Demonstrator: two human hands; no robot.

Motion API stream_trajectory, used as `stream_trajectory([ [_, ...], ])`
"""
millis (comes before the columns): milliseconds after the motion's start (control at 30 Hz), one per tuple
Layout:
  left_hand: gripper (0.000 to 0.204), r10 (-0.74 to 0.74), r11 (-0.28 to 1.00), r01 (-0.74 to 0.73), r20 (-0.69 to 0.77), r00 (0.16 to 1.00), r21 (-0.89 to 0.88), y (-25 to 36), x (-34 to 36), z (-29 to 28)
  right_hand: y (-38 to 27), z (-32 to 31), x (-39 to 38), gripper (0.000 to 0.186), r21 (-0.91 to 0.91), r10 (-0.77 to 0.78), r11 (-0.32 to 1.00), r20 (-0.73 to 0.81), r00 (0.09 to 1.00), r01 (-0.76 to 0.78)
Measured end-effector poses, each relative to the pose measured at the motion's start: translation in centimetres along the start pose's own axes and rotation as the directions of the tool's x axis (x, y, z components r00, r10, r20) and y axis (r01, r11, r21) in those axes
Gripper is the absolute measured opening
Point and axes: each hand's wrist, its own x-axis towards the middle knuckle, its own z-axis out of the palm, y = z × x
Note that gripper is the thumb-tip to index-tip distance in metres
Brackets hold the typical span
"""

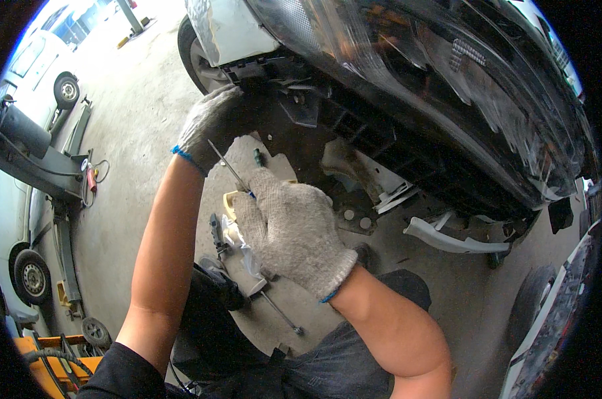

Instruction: The person is repairing a damaged front bumper on a white car. They use a screwdriver to pry and remove broken plastic clips and trim pieces from the bumper area, then use pliers and a hammer to extract remaining fasteners and damaged sections.

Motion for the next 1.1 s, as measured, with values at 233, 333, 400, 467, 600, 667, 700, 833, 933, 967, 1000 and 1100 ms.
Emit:
stream_trajectory([
  [233, 0.030, -0.026, 0.995, 0.019, -0.065, 0.998, -0.097, -0.1, -0.3, 0.1, -0.2, 0.2, 0.0, 0.026, 0.020, 0.006, 1.000, 0.018, 1.000, -0.006],
  [333, 0.028, -0.116, 0.992, 0.114, -0.051, 0.992, -0.054, 1.4, -0.7, 0.1, -0.3, 0.2, 0.1, 0.026, 0.019, 0.018, 1.000, 0.015, 1.000, -0.018],
  [400, 0.029, -0.186, 0.970, 0.176, -0.047, 0.981, -0.170, 1.9, -0.7, 0.6, -0.2, 0.1, 0.0, 0.026, 0.028, 0.035, 0.999, 0.016, 0.999, -0.036],
  [467, 0.032, -0.243, 0.896, 0.197, -0.068, 0.968, -0.397, 1.6, -0.8, 0.7, -0.4, 0.1, 0.1, 0.026, 0.041, 0.055, 0.998, 0.030, 0.998, -0.056],
  [600, 0.034, -0.226, 0.912, 0.171, -0.109, 0.968, -0.373, 0.9, -0.8, 0.3, -1.1, 0.2, 0.4, 0.025, 0.030, 0.085, 0.996, 0.052, 0.995, -0.086],
  [667, 0.031, -0.212, 0.915, 0.159, -0.107, 0.971, -0.371, 1.3, -0.8, 0.7, -1.0, 0.1, 0.3, 0.025, 0.032, 0.083, 0.996, 0.040, 0.996, -0.084],
  [700, 0.032, -0.174, 0.942, 0.132, -0.115, 0.978, -0.309, 1.5, -1.0, 0.8, -0.8, 0.2, 0.3, 0.025, 0.042, 0.079, 0.996, 0.035, 0.996, -0.080],
  [833, 0.033, -0.200, 0.927, 0.151, -0.113, 0.973, -0.343, 0.3, -0.4, 0.7, -1.1, 0.4, 0.3, 0.025, 0.087, 0.104, 0.990, 0.040, 0.994, -0.107],
  [933, 0.034, -0.087, 0.966, 0.056, -0.111, 0.990, -0.254, -0.5, -0.2, 0.4, -0.8, 0.7, 0.2, 0.024, 0.048, 0.081, 0.995, 0.026, 0.996, -0.082],
  [967, 0.035, -0.160, 0.968, 0.138, -0.092, 0.983, -0.210, -0.2, -0.3, 0.3, -0.8, 0.8, 0.2, 0.023, 0.067, 0.083, 0.994, 0.024, 0.996, -0.084],
  [1000, 0.035, -0.084, 0.988, 0.070, -0.091, 0.992, -0.140, -0.4, -0.2, 0.2, -0.8, 0.8, 0.2, 0.023, 0.086, 0.085, 0.993, 0.022, 0.996, -0.087],
  [1100, 0.036, -0.017, 0.993, 0.007, -0.087, 0.996, -0.115, -0.9, -0.2, 0.2, -0.9, 0.9, 0.2, 0.023, 0.104, 0.100, 0.989, 0.034, 0.994, -0.103],
])
